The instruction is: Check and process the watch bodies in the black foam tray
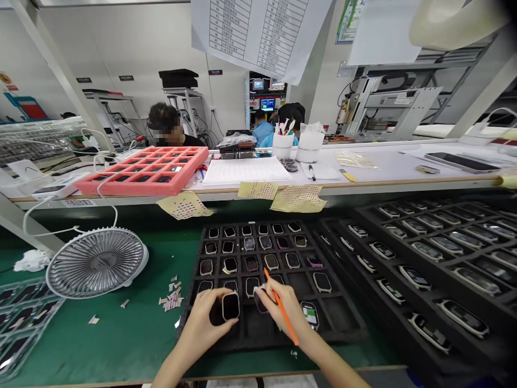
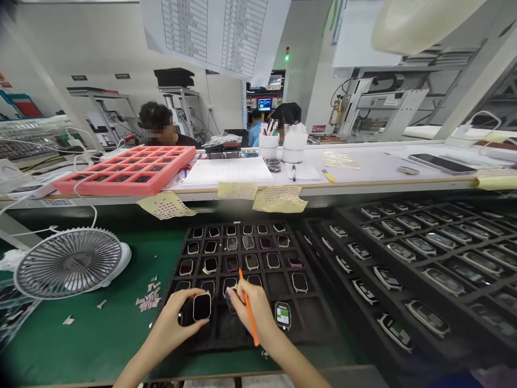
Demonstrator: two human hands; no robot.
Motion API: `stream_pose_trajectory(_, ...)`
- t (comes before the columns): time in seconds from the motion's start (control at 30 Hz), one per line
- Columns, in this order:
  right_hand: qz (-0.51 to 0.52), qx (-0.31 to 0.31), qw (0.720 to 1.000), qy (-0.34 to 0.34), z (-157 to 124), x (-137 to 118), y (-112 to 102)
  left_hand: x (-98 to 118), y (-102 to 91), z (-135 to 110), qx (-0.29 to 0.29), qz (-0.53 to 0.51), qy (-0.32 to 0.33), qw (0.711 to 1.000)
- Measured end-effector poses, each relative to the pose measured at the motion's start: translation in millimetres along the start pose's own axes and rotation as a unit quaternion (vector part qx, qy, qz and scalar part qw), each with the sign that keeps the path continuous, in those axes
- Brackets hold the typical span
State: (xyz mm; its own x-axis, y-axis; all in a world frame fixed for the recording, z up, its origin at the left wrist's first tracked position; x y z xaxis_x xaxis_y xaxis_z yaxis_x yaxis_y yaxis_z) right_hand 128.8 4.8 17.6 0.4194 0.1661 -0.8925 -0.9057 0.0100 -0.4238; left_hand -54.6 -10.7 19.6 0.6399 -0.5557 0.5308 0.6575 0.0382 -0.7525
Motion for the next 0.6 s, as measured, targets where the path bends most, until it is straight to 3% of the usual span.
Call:
stream_pose_trajectory(0.13,-0.132,0.043,0.99,-0.016,-27.9,8.2,26.4,-3.0,13.3,-23.1,-0.063,0.102,0.079,0.99)
stream_pose_trajectory(0.2,-0.172,0.07,0.982,-0.034,-37.5,7.9,27.2,-2.6,15.9,-27.3,-0.074,0.138,0.106,0.982)
stream_pose_trajectory(0.27,-0.174,0.105,0.978,-0.04,-43.9,7.3,11.5,3.6,14.0,-26.1,-0.068,0.155,0.116,0.979)
stream_pose_trajectory(0.33,-0.171,0.162,0.972,-0.028,-48.3,10.8,-19.5,16.2,12.6,-19.9,-0.057,0.15,0.113,0.981)
stream_pose_trajectory(0.47,-0.259,0.269,0.928,0.02,-55.6,31.6,-77.9,45.6,31.4,0.9,-0.064,0.137,0.114,0.982)
stream_pose_trajectory(0.6,-0.34,0.286,0.895,0.039,-59.1,50.8,-85.7,56.1,61.2,12.5,-0.057,0.214,0.152,0.963)
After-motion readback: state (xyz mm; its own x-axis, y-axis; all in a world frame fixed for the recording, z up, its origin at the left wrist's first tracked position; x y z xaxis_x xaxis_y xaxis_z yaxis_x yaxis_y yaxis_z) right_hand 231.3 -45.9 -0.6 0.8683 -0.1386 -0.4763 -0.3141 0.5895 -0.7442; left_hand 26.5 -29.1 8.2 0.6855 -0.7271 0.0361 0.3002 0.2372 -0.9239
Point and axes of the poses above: each hand's wrist, its own z-axis towards the middle knuckle, its own y-axis out of the palm, x = y × z, the point moved 8 cm from there along z, towards the middle knuckle, and after that the axes turned 9 degrees about y, right-handed, at the moved point
